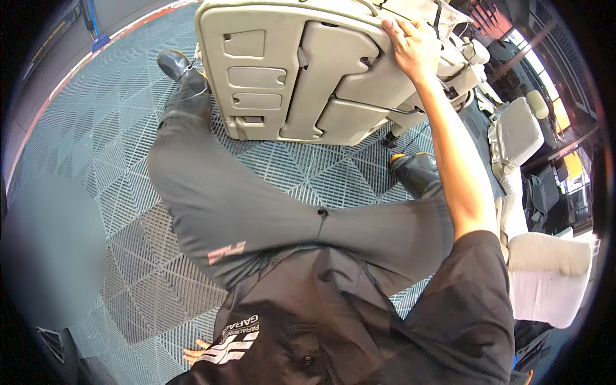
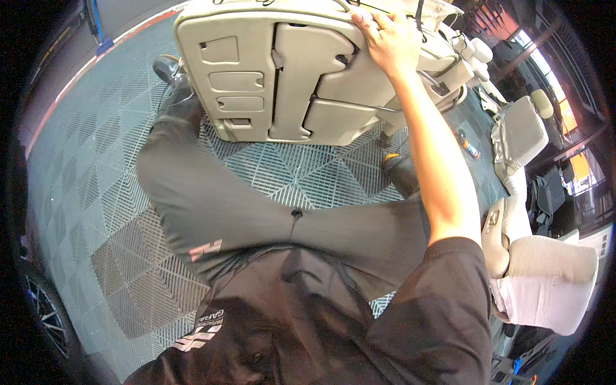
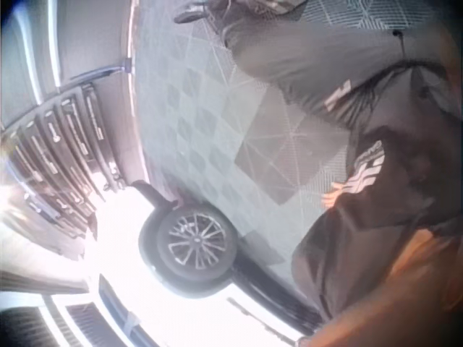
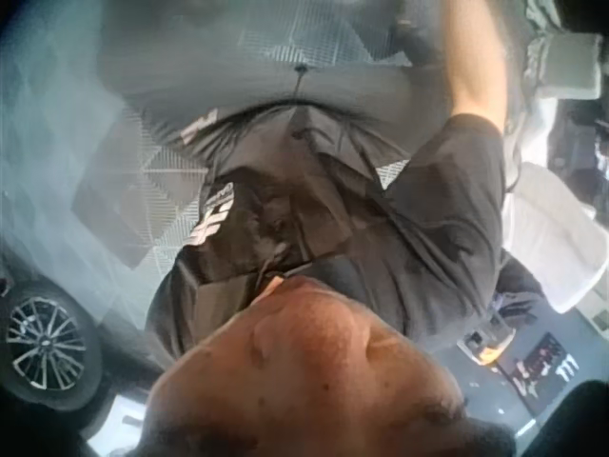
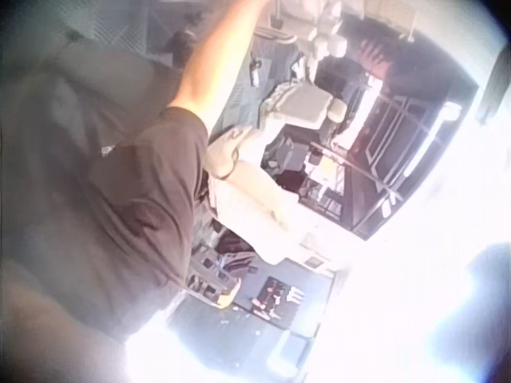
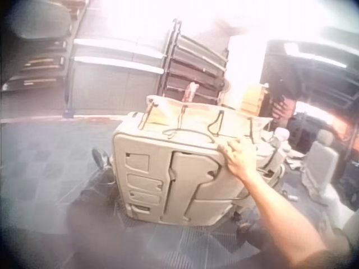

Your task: The person sits on the floor and works on a car seat, initially removing a white protective cover. They then flip the seat to access the underside and use a black zip tie to secure the seat's internal components.

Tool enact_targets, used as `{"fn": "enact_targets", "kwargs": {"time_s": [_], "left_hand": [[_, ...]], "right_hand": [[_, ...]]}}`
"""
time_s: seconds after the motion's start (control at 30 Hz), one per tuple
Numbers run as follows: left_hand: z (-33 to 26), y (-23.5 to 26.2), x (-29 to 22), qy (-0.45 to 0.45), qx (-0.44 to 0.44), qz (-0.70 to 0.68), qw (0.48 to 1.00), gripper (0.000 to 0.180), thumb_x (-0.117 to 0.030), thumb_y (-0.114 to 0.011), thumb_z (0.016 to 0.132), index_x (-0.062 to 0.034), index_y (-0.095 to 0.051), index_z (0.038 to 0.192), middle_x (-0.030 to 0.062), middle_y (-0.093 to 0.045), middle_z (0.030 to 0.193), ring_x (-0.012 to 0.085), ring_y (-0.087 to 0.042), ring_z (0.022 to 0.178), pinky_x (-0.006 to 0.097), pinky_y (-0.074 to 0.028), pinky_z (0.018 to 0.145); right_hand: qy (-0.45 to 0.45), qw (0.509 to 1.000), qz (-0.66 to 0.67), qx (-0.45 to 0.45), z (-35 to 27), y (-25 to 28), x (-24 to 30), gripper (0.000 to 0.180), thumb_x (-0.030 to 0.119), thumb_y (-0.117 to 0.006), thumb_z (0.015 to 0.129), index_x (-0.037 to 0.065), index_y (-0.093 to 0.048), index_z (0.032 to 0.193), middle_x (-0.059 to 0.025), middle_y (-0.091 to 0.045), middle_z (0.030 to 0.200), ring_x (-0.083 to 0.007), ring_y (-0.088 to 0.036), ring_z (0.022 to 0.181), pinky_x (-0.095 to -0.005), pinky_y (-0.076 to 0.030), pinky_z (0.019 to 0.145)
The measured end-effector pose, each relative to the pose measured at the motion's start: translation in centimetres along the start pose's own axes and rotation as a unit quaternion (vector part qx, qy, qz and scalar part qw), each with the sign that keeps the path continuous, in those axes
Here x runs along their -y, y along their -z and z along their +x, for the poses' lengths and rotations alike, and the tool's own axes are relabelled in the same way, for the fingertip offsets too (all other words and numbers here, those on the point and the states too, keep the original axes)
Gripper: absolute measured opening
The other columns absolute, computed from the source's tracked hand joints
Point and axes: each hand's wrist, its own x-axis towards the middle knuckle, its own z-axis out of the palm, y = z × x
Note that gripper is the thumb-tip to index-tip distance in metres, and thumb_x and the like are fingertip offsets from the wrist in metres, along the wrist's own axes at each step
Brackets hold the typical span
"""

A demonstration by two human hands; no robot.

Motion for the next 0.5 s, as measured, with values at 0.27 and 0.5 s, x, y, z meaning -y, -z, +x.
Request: {"fn": "enact_targets", "kwargs": {"time_s": [0.27, 0.5], "left_hand": [[0.9, 1.7, 2.1, 0.029, 0.005, 0.042, 0.999, 0.08, -0.061, -0.049, 0.093, 0.0029, -0.043, 0.141, 0.025, -0.044, 0.144, 0.0368, -0.042, 0.134, 0.046, -0.033, 0.111], [19.7, 5.8, -19.3, -0.176, -0.105, -0.367, 0.908, 0.059, -0.044, -0.045, 0.1, 0.0024, -0.052, 0.134, 0.0233, -0.043, 0.146, 0.0373, -0.042, 0.133, 0.043, -0.032, 0.113]], "right_hand": [[-0.062, 0.993, 0.093, 0.024, -0.2, 1.6, 2.1, 0.05, 0.058, -0.054, 0.092, 0.014, -0.074, 0.104, -0.0132, -0.065, 0.088, -0.0291, -0.062, 0.082, -0.0404, -0.049, 0.072], [-0.035, 0.993, 0.11, 0.003, 0.2, 3.0, 2.3, 0.053, 0.057, -0.061, 0.088, 0.006, -0.071, 0.091, -0.0135, -0.062, 0.092, -0.0304, -0.061, 0.084, -0.0421, -0.047, 0.076]]}}
